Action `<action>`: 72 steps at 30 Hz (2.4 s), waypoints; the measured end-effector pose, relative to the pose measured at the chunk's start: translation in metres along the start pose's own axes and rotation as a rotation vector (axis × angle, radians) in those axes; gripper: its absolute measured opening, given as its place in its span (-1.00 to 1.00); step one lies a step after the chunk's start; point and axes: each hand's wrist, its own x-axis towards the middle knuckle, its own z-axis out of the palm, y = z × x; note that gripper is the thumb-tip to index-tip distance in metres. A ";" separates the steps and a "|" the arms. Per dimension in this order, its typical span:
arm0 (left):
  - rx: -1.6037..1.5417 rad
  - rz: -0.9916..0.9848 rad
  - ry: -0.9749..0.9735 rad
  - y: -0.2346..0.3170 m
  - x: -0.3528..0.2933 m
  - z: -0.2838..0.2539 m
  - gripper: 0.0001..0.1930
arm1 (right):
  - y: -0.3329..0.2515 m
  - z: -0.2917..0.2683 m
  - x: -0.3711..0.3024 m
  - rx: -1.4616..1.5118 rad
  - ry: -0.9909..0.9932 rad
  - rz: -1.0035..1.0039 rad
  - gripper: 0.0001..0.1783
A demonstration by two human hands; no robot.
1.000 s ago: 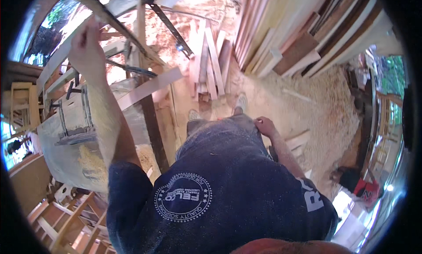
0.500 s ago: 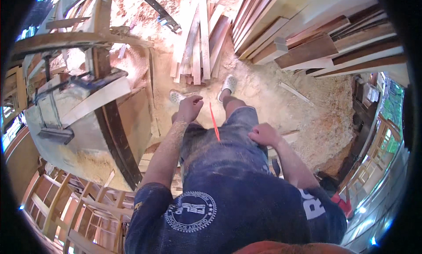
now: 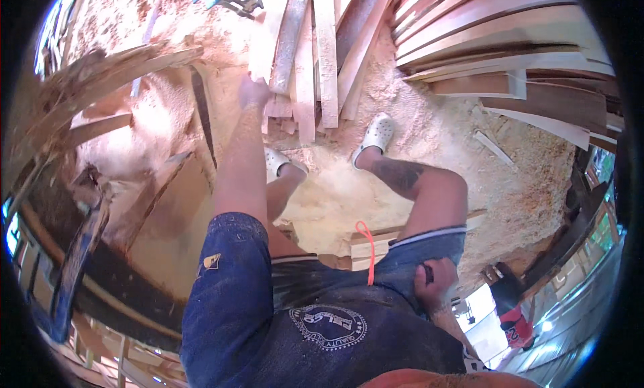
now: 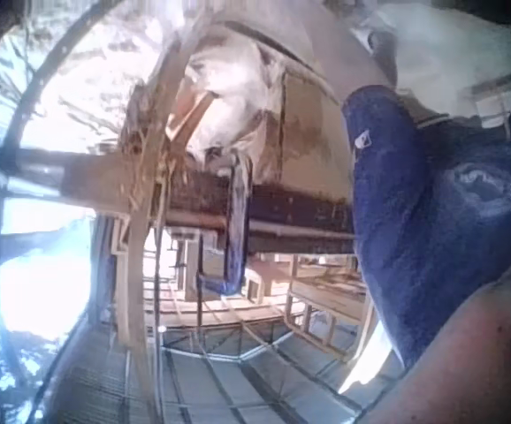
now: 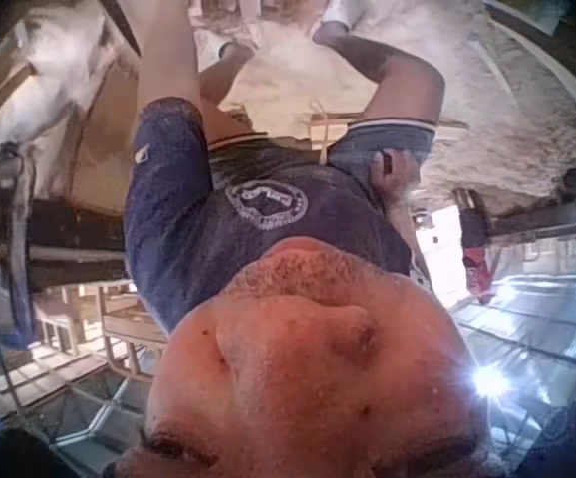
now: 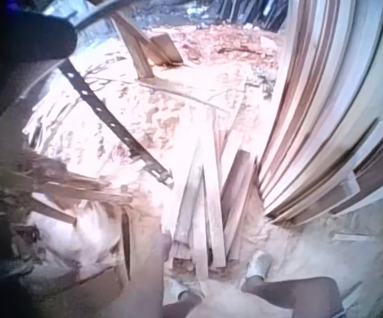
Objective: The person selects wooden strips from a pile and feeds them one by one through a saw to cut them.
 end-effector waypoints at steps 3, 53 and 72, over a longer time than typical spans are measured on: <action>0.144 0.034 -0.026 -0.032 0.067 0.005 -0.33 | 0.002 0.023 0.014 0.015 0.057 -0.038 -0.77; -1.335 0.634 0.102 0.047 -0.525 -0.591 -0.77 | -0.445 -0.184 -0.050 -0.040 0.127 -1.254 0.29; -1.120 -0.057 0.646 -0.127 -0.490 -0.542 -0.68 | -0.343 -0.140 -0.074 0.116 -0.599 -0.774 -0.44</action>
